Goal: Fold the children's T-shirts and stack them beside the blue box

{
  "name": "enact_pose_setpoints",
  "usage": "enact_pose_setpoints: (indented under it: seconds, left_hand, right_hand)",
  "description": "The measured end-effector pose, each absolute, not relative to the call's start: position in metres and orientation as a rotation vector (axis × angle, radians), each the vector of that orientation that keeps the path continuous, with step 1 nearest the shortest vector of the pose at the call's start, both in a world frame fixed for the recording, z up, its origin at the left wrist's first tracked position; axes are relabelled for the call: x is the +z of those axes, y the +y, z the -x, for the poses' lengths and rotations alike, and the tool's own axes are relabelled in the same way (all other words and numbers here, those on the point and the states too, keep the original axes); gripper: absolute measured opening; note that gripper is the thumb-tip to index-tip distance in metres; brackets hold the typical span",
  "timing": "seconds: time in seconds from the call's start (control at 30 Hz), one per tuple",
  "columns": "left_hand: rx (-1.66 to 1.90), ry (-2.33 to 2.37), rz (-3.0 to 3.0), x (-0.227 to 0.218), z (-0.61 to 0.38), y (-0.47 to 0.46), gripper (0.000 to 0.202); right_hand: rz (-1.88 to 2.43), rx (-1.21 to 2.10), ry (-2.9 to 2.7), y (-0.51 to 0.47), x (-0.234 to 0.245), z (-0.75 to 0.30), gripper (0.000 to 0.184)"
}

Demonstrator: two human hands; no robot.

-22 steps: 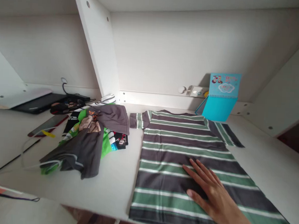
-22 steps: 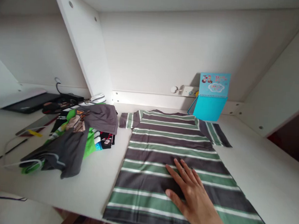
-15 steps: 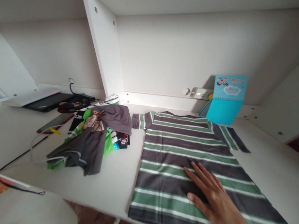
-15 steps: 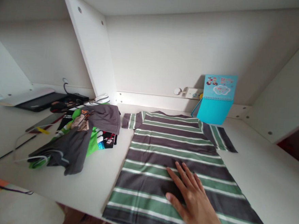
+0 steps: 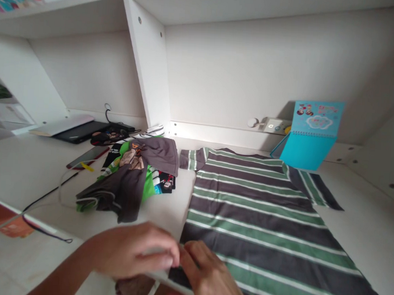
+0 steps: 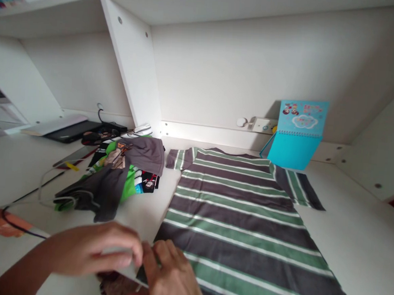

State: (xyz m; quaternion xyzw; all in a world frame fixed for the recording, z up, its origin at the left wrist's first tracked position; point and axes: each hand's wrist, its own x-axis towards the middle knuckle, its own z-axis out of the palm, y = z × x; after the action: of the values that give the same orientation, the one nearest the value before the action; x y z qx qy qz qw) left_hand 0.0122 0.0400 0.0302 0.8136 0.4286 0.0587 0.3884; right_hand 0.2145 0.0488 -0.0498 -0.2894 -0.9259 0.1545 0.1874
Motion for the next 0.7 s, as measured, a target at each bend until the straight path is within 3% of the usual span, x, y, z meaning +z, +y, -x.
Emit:
enact_pose_setpoints:
  seconds: [0.07,0.13,0.23,0.3,0.37,0.47,0.6,0.7]
  left_hand:
    - [0.171,1.080,-2.128,0.047,-0.024,0.096,0.032]
    - [0.146,1.164,-2.229,0.045,-0.034,0.160,0.031]
    - [-0.033,1.692,-2.220,0.016,-0.040,0.248,0.029]
    - [-0.020,1.899,-2.167,-0.009,-0.038,0.289,0.038]
    - [0.008,2.025,-2.105,-0.029,-0.031,0.315,0.045]
    - [0.057,2.130,-2.019,-0.047,-0.018,0.336,0.047]
    - [0.165,2.174,-1.898,-0.051,-0.005,0.353,0.046]
    - [0.221,2.105,-1.748,-0.041,-0.001,0.362,0.034]
  right_hand:
    - [0.900,0.449,-2.656,0.045,-0.054,-0.193,0.065]
    - [0.979,0.385,-2.706,0.044,-0.060,-0.183,0.063]
    - [0.983,0.331,-2.715,0.044,-0.069,-0.180,0.037]
    - [0.921,0.242,-2.653,0.044,-0.076,-0.182,0.021]
    - [0.853,0.135,-2.546,0.045,-0.083,-0.185,0.015]
    - [0.817,0.111,-2.335,0.046,-0.089,-0.192,0.012]
    - [0.846,0.385,-2.029,0.049,-0.079,-0.212,0.026]
    - [0.866,0.582,-1.968,0.051,-0.067,-0.235,0.028]
